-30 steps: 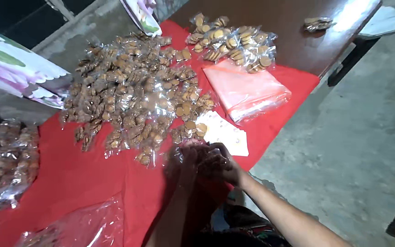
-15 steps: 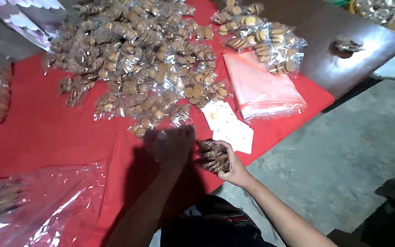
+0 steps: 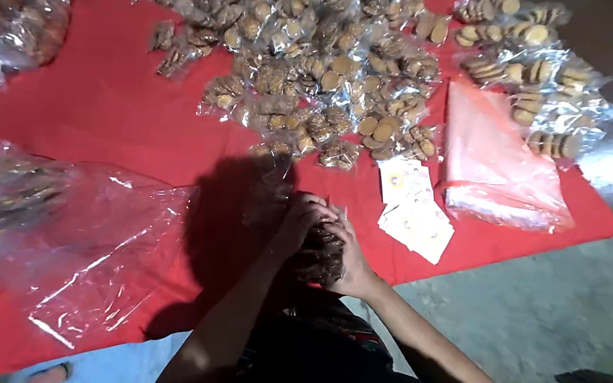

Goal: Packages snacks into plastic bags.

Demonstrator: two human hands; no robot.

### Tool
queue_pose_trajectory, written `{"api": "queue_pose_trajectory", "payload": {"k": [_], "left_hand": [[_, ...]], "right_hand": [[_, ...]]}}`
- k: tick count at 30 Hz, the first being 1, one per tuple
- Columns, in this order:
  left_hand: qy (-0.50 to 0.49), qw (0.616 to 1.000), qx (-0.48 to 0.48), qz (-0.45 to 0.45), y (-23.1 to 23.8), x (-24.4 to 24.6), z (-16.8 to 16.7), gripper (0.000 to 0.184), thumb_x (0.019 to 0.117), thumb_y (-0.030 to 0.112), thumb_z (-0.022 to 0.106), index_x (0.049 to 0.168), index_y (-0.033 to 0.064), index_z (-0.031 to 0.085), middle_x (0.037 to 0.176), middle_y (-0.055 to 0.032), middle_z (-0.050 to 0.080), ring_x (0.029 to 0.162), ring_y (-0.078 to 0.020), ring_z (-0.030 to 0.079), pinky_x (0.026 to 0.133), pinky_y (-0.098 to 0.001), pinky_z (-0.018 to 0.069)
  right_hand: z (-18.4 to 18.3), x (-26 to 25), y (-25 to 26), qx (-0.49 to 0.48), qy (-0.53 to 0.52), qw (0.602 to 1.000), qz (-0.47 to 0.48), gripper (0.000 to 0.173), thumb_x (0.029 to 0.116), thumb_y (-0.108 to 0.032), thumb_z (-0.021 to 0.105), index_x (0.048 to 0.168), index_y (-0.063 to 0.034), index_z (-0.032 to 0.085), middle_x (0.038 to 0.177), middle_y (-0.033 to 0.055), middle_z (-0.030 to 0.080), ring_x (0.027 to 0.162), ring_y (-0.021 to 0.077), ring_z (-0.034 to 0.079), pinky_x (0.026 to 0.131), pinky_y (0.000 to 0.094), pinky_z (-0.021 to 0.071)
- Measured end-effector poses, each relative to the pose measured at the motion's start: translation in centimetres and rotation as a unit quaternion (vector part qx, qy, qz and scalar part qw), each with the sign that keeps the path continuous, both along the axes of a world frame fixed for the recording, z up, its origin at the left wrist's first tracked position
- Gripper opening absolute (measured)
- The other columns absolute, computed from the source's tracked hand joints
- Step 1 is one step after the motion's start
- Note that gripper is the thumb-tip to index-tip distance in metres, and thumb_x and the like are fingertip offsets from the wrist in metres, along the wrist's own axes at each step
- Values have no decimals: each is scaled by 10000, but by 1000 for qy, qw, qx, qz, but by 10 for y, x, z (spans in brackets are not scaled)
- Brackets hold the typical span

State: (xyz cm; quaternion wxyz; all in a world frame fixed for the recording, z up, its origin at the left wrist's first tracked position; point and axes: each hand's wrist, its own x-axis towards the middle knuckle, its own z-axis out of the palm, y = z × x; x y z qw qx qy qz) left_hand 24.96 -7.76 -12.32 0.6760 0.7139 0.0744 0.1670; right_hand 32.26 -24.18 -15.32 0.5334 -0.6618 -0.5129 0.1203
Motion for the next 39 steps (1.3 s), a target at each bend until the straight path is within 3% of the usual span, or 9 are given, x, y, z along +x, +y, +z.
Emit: {"api": "queue_pose_trajectory", "payload": {"k": [4,10,16,19,22,25,30,35,39], "left_hand": [[42,996,-72,16,-11,-27,12,867,1011,657,344,1387,-106,514,1398,-164,584,1315,-129,533,1135,-303,415],[55,996,-40,64,-40,-76,33,824,1058,517,246,1511,-171,271,1614,-337,218,1541,-326,209,1255,-406,175],[94,985,80,122,-38,-141,47,861,1062,572,246,1538,-145,240,1623,-320,220,1548,-287,217,1259,-384,184],[161,778,473,381,-14,-205,86,440,1013,489,542,1405,291,514,1515,-9,478,1472,-154,349,1236,-419,200],[301,624,561,453,39,-256,98,583,863,386,714,1385,157,597,1389,-291,541,1296,-485,504,1026,-679,342],[311,678,465,477,91,-265,92,195,910,85,658,1059,-9,743,1011,-222,717,948,-391,700,844,-549,547],[195,728,420,506,123,-286,100,316,903,220,657,1063,-50,695,1066,-257,671,1014,-373,662,920,-467,532],[234,826,251,447,151,-318,74,381,905,114,683,1203,-117,623,1094,-264,679,965,-330,693,867,-431,572],[-2,896,249,368,190,-331,97,213,1016,126,487,956,-17,633,834,-109,647,747,-88,634,721,-186,533]], "right_hand": [[-1,-1,-4,-11,-26,999,-21,850,745,-620,779,1405,-186,464,1511,186,454,1424,287,429,1166,496,378],[8,-25,11,35,86,992,89,918,747,-590,812,1512,-333,374,1578,-12,409,1461,121,380,1209,359,352],[2,-57,20,1,26,998,61,720,800,-525,795,1285,-64,531,1286,227,573,1251,182,560,1091,308,438],[26,-67,52,-8,264,953,148,822,748,-337,893,1414,-112,467,1401,46,588,1263,92,586,1061,283,519],[56,-97,109,-55,432,849,297,762,762,-112,852,1417,-34,469,1314,30,657,1174,134,655,985,342,581],[78,-140,187,-152,533,758,343,463,852,-112,670,1289,-25,546,1072,4,711,950,90,691,843,299,594],[88,-192,271,-72,653,716,235,324,976,-414,613,1138,-133,605,889,-48,703,818,55,676,780,258,587],[73,-209,287,-93,707,676,185,518,575,-418,931,986,-183,720,859,-14,759,772,102,736,710,313,636],[79,-226,309,-103,429,892,98,765,705,-211,815,1340,-21,434,1111,8,685,942,49,697,806,235,602]]}}
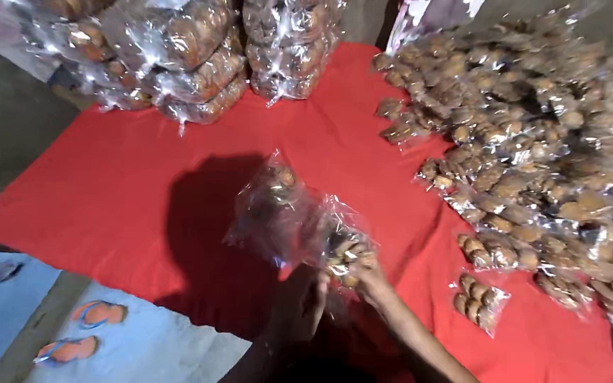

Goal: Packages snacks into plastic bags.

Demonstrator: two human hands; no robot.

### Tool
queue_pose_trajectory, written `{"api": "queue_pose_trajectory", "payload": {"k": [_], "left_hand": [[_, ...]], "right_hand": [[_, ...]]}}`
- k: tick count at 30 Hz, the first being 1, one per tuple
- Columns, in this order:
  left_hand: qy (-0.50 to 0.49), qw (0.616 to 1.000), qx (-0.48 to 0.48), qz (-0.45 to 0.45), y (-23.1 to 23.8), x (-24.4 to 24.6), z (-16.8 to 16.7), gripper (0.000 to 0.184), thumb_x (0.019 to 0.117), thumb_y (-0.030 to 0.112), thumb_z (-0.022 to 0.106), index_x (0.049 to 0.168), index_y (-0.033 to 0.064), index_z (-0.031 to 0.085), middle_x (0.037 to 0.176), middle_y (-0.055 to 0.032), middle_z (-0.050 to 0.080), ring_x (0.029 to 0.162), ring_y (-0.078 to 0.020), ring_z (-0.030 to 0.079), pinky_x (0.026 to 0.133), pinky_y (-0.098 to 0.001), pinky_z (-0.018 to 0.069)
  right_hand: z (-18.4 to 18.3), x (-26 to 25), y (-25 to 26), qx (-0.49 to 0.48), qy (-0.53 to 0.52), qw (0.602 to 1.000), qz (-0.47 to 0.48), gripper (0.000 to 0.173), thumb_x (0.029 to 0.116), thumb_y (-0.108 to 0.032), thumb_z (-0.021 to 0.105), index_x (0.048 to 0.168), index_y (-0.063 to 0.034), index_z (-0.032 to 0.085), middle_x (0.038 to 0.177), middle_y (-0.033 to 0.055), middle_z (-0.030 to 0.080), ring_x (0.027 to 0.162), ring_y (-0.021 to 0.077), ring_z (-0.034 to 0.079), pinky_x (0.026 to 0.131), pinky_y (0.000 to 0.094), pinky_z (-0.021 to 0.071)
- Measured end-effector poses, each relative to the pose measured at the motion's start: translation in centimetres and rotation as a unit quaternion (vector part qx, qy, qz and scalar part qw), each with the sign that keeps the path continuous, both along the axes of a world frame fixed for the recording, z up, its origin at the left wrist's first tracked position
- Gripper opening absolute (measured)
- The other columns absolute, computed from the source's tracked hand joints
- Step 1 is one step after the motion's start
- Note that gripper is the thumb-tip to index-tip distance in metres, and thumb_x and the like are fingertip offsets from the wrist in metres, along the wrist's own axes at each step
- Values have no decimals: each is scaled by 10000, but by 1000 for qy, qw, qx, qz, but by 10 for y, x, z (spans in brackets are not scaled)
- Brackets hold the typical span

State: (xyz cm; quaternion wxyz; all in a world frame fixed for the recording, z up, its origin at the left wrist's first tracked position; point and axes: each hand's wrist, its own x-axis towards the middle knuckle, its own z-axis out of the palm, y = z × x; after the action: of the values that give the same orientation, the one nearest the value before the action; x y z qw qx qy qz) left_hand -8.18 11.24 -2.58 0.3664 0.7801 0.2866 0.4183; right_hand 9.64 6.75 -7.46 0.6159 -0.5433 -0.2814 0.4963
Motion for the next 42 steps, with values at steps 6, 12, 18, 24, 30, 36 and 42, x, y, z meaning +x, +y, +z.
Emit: {"api": "queue_pose_trajectory", "payload": {"k": [6,12,18,24,30,36,42], "left_hand": [[188,976,9,109,88,-92,-41,804,858,249,698,1469,-162,373,1521,-407,340,1424,-495,385,1161,-530,358],[292,948,-125,35,166,-84,-41,891,829,22,756,1568,-65,266,1610,-312,270,1486,-426,323,1211,-487,301],[323,945,7,45,207,-60,-18,572,910,116,710,1447,11,542,1311,-294,619,1186,-480,618,994,-598,494],[306,950,-39,52,234,-38,-8,393,954,119,652,1304,-57,620,1253,-289,641,1130,-427,653,987,-539,511],[335,928,-151,58,239,-24,-6,418,1007,44,549,1400,-93,509,1226,-307,648,1151,-438,642,1017,-559,482],[171,951,-221,131,240,-23,-31,348,1064,125,468,1301,-87,609,1226,-270,663,1169,-308,643,1052,-444,476],[269,937,-208,80,244,-32,-24,425,1028,106,541,1403,-93,517,1332,-295,603,1271,-387,580,1110,-498,420]], "right_hand": [[6,-7,48,-35,-518,851,85,879,607,-205,893,1369,66,548,1416,353,507,1280,501,540,1044,596,462],[-7,-34,116,4,-402,915,17,937,683,-226,867,1406,164,418,1493,366,405,1383,393,466,1139,420,411],[-10,-20,154,55,-245,966,55,820,742,-80,773,1417,161,374,1398,262,513,1253,171,561,1038,249,477],[-26,8,118,182,-325,909,188,818,736,-331,861,1356,52,491,1465,262,477,1401,214,463,1170,333,391],[3,-8,177,104,-331,890,294,753,636,-122,891,1313,48,610,1500,304,449,1419,392,430,1171,471,371],[-18,-25,183,126,-355,885,273,923,593,-135,915,1394,84,513,1545,360,336,1422,374,434,1148,390,415],[-26,-30,218,148,-375,890,214,931,530,-124,916,1351,103,540,1450,365,449,1343,413,495,1113,440,444]]}}
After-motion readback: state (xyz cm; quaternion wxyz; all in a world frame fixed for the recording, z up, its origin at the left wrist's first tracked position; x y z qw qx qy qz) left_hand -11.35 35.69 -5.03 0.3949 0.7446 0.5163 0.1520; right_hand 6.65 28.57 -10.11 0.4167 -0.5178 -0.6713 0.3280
